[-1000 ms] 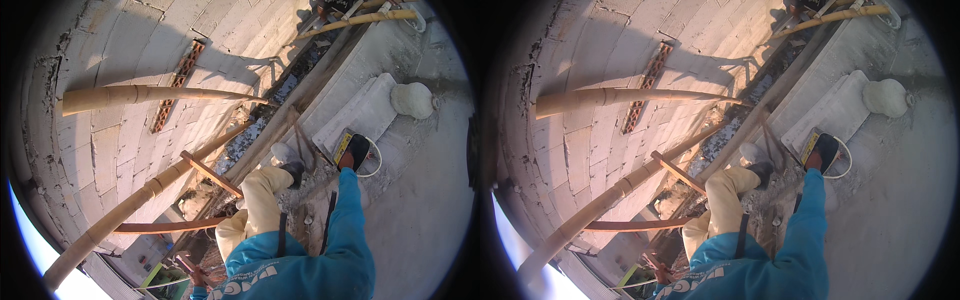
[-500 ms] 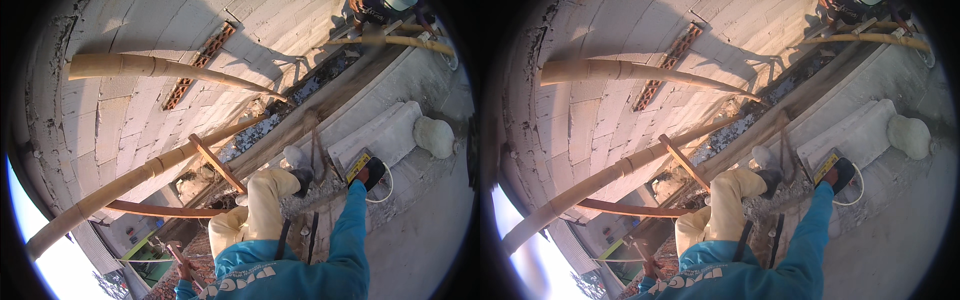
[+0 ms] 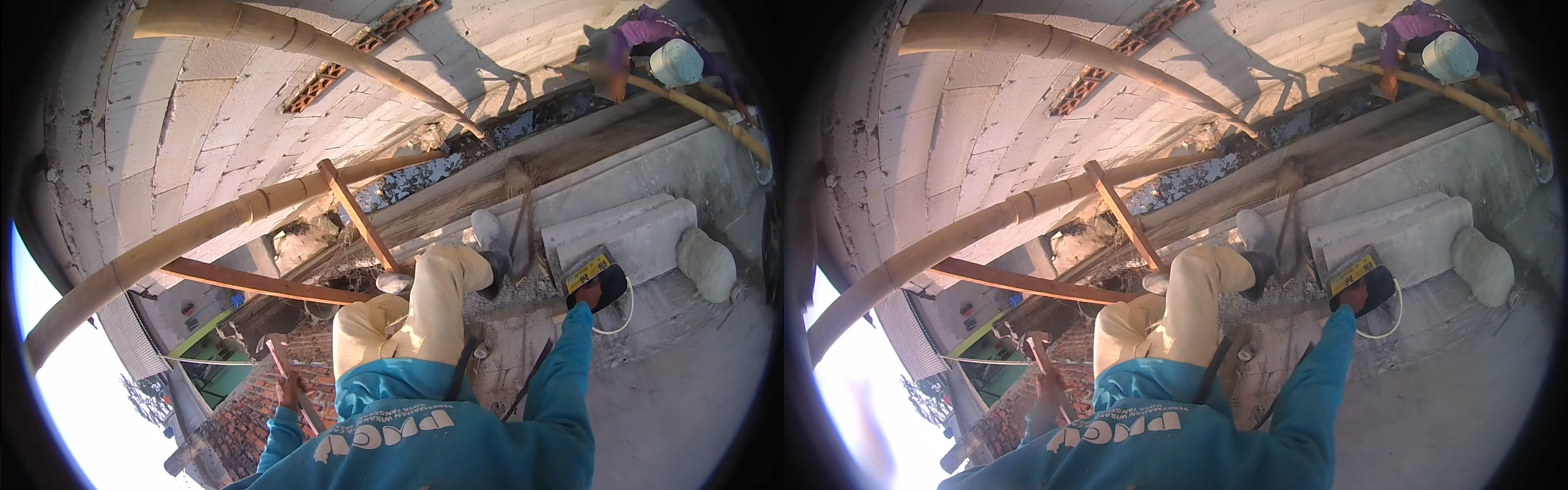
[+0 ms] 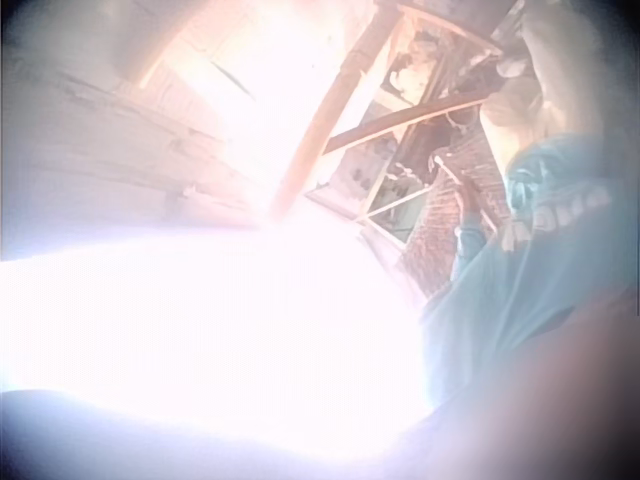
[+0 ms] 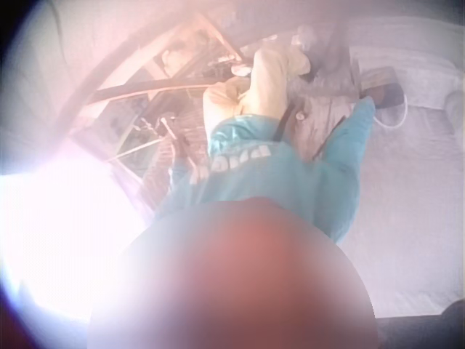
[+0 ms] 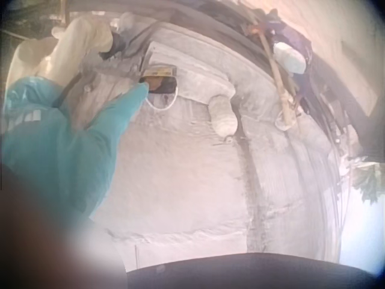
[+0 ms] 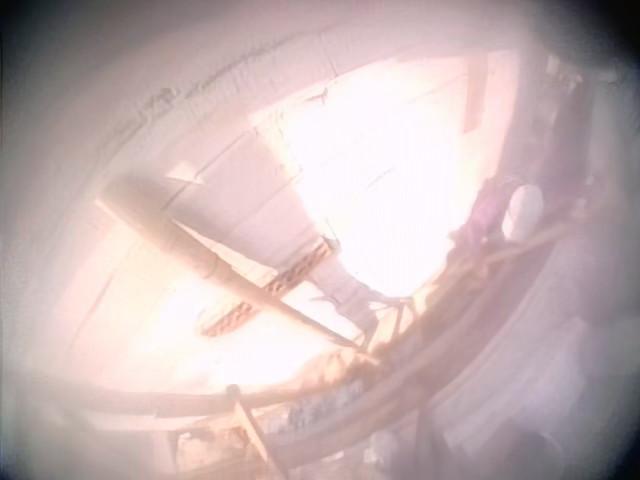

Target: The person assembles a bamboo scaffolding structure on a rooftop. They position wooden planks against bamboo poles, secure them with a hammer and nails, and tie the bamboo poles together with wire.

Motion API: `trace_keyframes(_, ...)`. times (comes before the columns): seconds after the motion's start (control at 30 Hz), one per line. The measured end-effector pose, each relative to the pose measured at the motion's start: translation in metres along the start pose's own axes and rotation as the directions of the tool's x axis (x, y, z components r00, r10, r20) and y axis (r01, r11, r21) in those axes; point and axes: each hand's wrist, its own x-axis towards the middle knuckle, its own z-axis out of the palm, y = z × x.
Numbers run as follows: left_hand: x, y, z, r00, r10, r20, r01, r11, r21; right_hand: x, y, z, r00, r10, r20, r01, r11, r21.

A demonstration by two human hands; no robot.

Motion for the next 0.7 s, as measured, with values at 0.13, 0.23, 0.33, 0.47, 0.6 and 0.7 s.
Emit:
trace_keyframes(0.13,0.001,0.003,0.001,0.998,-0.061,0.026,0.061,0.998,0.0,-0.024,-0.006,-0.051,0.996,0.051,-0.078,-0.058,0.994,-0.088)
trace_keyframes(0.23,0.003,0.003,0.005,1.0,-0.009,-0.015,0.011,0.991,0.134,-0.048,-0.01,-0.092,0.976,0.153,-0.154,-0.163,0.985,-0.051)
trace_keyframes(0.33,-0.003,0.004,0.019,0.999,0.039,0.022,-0.041,0.995,0.095,-0.084,-0.035,-0.127,0.953,0.144,-0.268,-0.135,0.99,0.05)
trace_keyframes(0.47,-0.021,0.015,0.052,0.976,0.204,0.072,-0.198,0.977,-0.084,-0.139,-0.127,-0.156,0.941,-0.325,-0.091,0.332,0.94,0.079)
trace_keyframes(0.6,-0.035,0.032,0.081,0.962,0.183,0.204,-0.146,0.972,-0.184,-0.204,-0.258,-0.167,0.625,-0.727,0.284,0.716,0.679,0.163)
trace_keyframes(0.7,-0.037,0.036,0.102,0.895,0.313,0.317,-0.26,0.945,-0.197,-0.265,-0.339,-0.168,0.284,-0.8,0.528,0.907,0.402,0.122)
